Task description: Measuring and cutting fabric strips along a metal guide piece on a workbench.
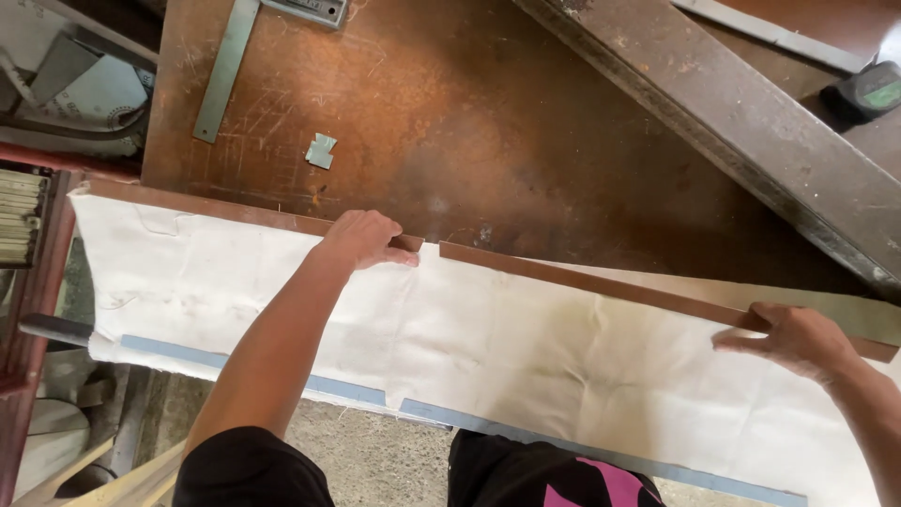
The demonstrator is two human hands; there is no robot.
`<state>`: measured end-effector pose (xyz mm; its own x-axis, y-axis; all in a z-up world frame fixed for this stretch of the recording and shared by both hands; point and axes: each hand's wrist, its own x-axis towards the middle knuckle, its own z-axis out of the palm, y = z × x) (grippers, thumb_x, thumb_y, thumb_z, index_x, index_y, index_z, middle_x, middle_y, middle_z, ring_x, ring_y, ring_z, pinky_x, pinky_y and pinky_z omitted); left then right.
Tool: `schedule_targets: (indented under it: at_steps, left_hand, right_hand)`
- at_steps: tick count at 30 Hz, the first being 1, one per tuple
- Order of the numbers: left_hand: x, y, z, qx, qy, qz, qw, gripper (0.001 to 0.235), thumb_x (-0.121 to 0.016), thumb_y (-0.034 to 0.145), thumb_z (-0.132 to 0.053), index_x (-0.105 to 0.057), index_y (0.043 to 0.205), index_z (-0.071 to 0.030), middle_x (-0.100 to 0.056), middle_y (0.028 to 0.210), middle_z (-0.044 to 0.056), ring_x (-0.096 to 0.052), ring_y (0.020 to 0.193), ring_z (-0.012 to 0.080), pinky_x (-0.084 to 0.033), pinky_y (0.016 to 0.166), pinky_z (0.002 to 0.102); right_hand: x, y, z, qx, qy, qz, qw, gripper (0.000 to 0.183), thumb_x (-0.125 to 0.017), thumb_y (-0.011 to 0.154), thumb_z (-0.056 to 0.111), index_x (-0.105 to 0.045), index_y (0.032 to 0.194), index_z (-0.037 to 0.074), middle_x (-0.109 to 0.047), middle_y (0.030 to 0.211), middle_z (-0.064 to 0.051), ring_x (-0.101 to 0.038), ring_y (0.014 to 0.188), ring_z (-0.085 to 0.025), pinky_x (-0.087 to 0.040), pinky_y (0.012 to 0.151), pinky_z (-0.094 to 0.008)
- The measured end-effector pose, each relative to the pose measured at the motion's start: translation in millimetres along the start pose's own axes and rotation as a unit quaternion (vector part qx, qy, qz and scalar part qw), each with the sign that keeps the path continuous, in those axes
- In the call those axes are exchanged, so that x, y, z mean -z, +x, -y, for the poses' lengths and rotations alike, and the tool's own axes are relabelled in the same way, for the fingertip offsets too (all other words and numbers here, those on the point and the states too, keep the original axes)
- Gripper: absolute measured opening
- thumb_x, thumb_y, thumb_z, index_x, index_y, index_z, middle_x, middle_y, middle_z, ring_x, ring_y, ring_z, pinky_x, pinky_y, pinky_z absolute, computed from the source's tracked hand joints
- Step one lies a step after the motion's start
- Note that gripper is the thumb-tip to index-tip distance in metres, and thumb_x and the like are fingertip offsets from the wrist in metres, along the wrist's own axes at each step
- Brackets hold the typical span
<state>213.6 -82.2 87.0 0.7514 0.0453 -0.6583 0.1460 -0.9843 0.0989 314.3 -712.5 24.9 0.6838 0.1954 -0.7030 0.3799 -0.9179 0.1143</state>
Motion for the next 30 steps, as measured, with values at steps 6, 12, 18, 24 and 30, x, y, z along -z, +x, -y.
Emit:
schedule_targets:
  at_steps: [6,12,18,24,30]
  left_hand:
    - [2,-8,12,-0.013,0.031,0.015,0.999,0.067,-0.091,0.056,-0.061,-0.066,0.093,-0.01,-0.075,0.088,0.005,-0.068,0.087,0.0269,-0.048,0.089,0.039]
    - [27,-27,-4,0.033,-0.032,0.033,0.998,0.049,-0.087,0.068,-0.048,-0.069,0.089,-0.008,-0.073,0.09,0.005,-0.066,0.091,0.0288,-0.052,0.086,0.041]
    - [59,-25,-35,0.007,-0.023,0.025,0.999,0.046,-0.084,0.074,-0.052,-0.071,0.087,-0.01,-0.077,0.09,0.001,-0.068,0.092,0.0225,-0.05,0.09,0.037]
    - [106,19,-100,-0.069,0.0,-0.025,0.997,0.049,-0.084,0.075,-0.052,-0.064,0.079,-0.008,-0.074,0.085,0.004,-0.066,0.084,0.0257,-0.05,0.086,0.038]
    - [157,76,-197,-0.092,0.014,-0.051,0.994,0.046,-0.091,0.071,-0.046,-0.065,0.078,-0.008,-0.072,0.083,0.004,-0.065,0.082,0.0252,-0.052,0.083,0.04]
  right_hand:
    - [16,-20,9,-0.038,-0.001,0.005,0.999,0.048,-0.062,0.075,0.076,-0.075,0.086,0.031,-0.08,0.077,0.019,-0.069,0.061,0.001,-0.052,0.062,-0.014]
    - [18,-40,-3,-0.042,0.004,0.029,0.999,0.045,-0.059,0.079,0.075,-0.076,0.085,0.033,-0.082,0.081,0.021,-0.069,0.058,0.002,-0.049,0.058,-0.014]
    - [-3,-61,-45,-0.07,-0.055,0.042,0.995,0.044,-0.051,0.08,0.079,-0.07,0.083,0.04,-0.078,0.074,0.027,-0.059,0.049,0.007,-0.045,0.05,-0.008]
    - [14,-105,-86,-0.162,0.156,-0.02,0.974,0.037,-0.084,0.076,0.052,-0.083,0.073,0.015,-0.077,0.054,0.003,-0.059,0.043,-0.009,-0.045,0.049,-0.019]
    - [-1,-110,-158,-0.213,0.145,-0.026,0.966,0.043,-0.078,0.08,0.059,-0.08,0.071,0.016,-0.074,0.053,0.005,-0.06,0.042,-0.007,-0.044,0.05,-0.018]
